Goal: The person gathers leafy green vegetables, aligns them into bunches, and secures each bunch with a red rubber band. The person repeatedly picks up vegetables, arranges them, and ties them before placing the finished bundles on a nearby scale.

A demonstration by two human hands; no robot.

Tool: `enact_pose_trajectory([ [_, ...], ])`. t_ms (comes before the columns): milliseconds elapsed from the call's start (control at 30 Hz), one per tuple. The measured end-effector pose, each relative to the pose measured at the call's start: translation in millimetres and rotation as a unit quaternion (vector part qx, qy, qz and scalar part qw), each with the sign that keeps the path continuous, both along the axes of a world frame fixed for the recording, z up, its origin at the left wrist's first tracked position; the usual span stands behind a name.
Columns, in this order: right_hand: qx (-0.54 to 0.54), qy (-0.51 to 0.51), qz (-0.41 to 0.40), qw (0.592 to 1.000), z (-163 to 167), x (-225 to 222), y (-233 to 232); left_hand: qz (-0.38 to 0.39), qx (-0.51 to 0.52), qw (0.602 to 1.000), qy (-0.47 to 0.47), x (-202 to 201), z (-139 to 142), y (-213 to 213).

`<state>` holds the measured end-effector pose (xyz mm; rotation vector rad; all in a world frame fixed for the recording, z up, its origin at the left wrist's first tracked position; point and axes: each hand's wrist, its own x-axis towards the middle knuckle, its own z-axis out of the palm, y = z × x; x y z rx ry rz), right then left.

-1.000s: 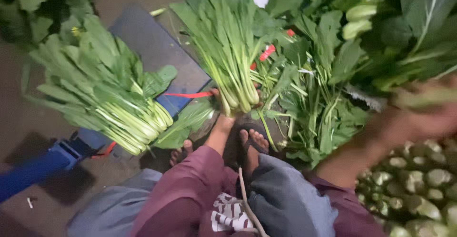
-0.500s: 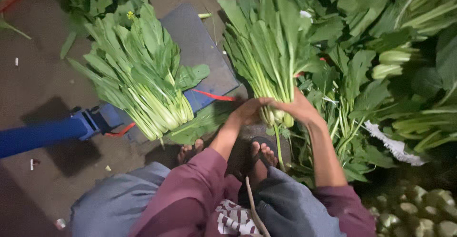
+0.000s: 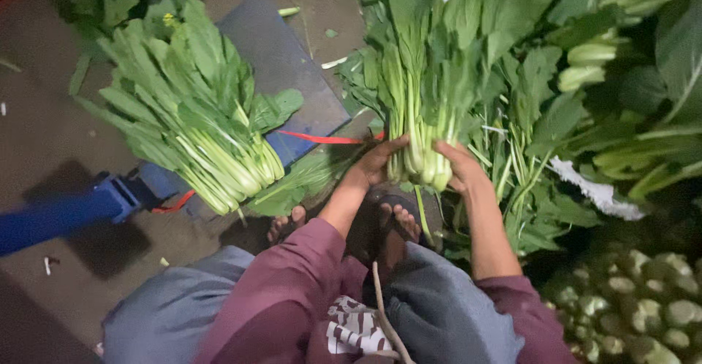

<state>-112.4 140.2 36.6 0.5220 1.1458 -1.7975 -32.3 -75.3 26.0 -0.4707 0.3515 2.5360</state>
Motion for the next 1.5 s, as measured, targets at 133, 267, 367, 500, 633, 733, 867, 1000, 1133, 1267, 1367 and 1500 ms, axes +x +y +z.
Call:
enact_pose_trajectory([
  [133,0.074,0.116,0.116,0.984,46.7,0.3,-9.5,-0.005,-0.159,0.984,0.081,6.7,10.5,0.7],
  [267,0.11,0.202,0.109,0.967,103.4,6.0,-22.2,0.007,-0.144,0.986,0.088,1.4,12.9,-9.8],
  [367,0.183,0.281,0.152,0.93,125.9,1.4,-29.9,0.036,-0.205,0.977,0.036,-4.7,0.6,-9.1],
  [500,0.172,0.243,0.174,0.939,131.9,-3.4,-19.6,0.031,-0.153,0.988,0.024,4.5,-20.9,-4.4],
  [633,-0.083,0.103,0.022,0.991,136.5,5.0,5.6,0.182,-0.021,0.973,0.137,22.5,-30.7,-1.3],
  [733,-0.291,0.117,-0.011,0.95,133.3,8.1,6.3,0.182,0.191,0.944,0.196,25.9,-30.0,1.0],
  [867,-0.492,0.107,0.004,0.864,94.7,-2.3,-27.5,0.226,0.0,0.964,0.144,24.3,-18.6,5.7],
  [1000,-0.191,0.078,0.06,0.977,38.9,-5.2,-51.0,0.235,-0.03,0.971,0.028,28.3,-13.6,12.7],
  [1133,0.071,0.047,0.156,0.984,21.8,-3.8,-47.7,0.134,-0.044,0.99,0.026,31.3,-24.3,18.3],
  [1267,0.318,0.308,0.324,0.836,43.9,-16.7,-37.8,0.096,-0.002,0.993,0.068,26.6,-33.6,19.0],
  [1367,0.214,0.344,0.288,0.868,61.4,-33.1,-41.1,0.106,-0.036,0.989,0.095,18.6,-32.1,19.1],
  [1500,0.224,0.213,0.292,0.905,75.5,-40.7,-55.2,0.056,-0.062,0.994,0.067,7.1,-16.8,16.1],
])
